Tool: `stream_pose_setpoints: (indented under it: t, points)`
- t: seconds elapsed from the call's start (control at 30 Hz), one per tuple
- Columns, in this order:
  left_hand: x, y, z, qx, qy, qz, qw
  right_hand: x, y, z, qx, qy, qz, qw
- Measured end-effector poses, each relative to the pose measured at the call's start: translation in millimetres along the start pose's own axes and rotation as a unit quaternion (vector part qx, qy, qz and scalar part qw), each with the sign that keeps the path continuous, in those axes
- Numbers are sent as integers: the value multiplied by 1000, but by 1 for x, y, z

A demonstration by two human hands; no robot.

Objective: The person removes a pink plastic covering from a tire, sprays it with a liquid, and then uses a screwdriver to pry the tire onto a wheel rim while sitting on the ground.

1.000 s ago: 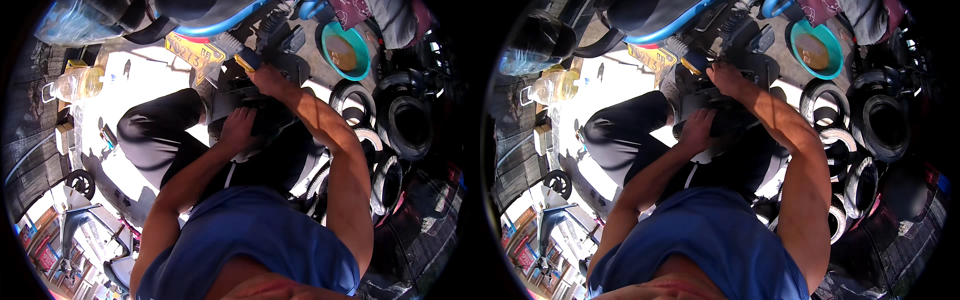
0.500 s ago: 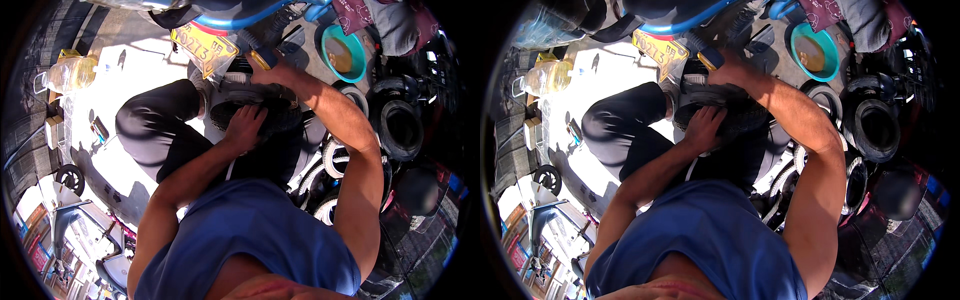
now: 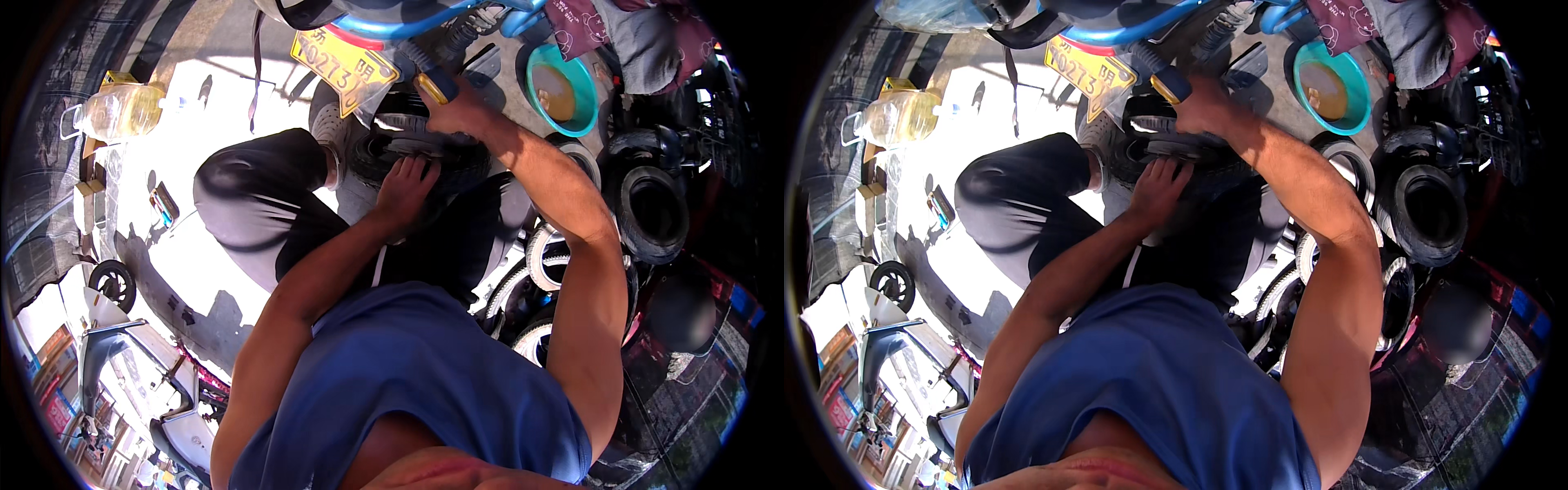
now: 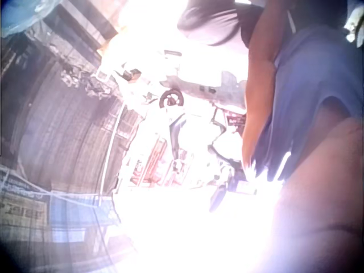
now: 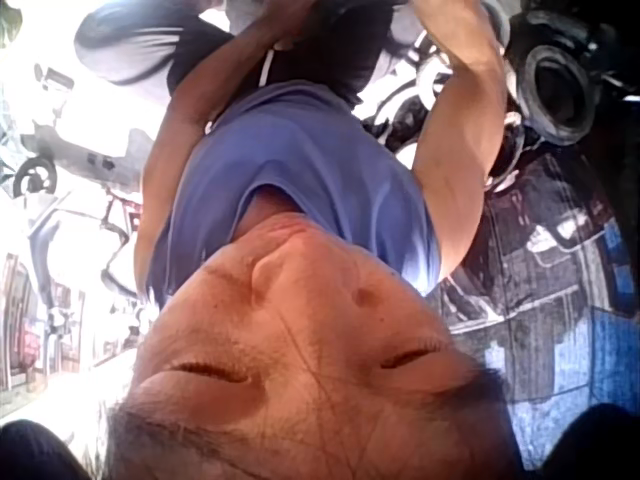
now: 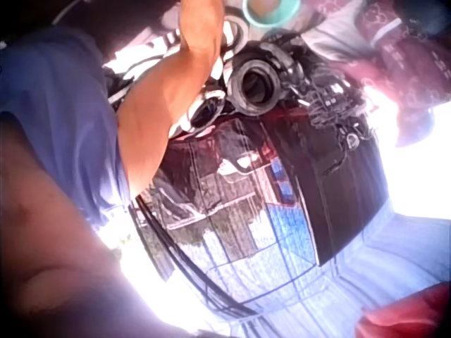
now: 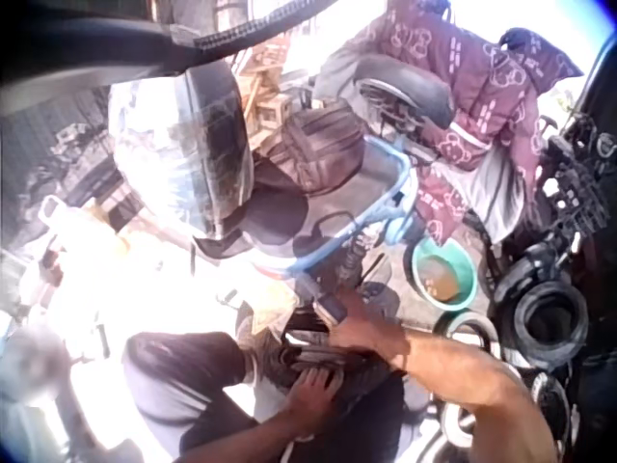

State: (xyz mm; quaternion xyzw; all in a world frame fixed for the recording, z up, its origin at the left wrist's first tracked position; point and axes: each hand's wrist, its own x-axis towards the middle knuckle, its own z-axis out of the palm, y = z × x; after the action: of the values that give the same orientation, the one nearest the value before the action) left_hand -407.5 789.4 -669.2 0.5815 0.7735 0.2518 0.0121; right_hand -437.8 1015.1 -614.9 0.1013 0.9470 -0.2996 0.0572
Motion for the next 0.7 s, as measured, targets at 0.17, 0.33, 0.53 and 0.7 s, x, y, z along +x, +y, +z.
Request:
stream_pose_setpoints:
  t: [0.17, 0.33, 0.53, 0.7]
  points:
    - [-5, 2, 14, 35, -2, 20, 999, 8, 25, 48, -219, -40, -80, 972]
    - [1, 6, 8, 38, -10, 23, 999, 2, 34, 46, -121, 17, -83, 989]
    - [1, 1, 13, 49, -37, 6, 998, -10, 6, 25, -175, 21, -135, 975]
    - [12, 1, -6, 26, -79, -50, 995, -13, 0, 9, -197, -129, -57, 970]
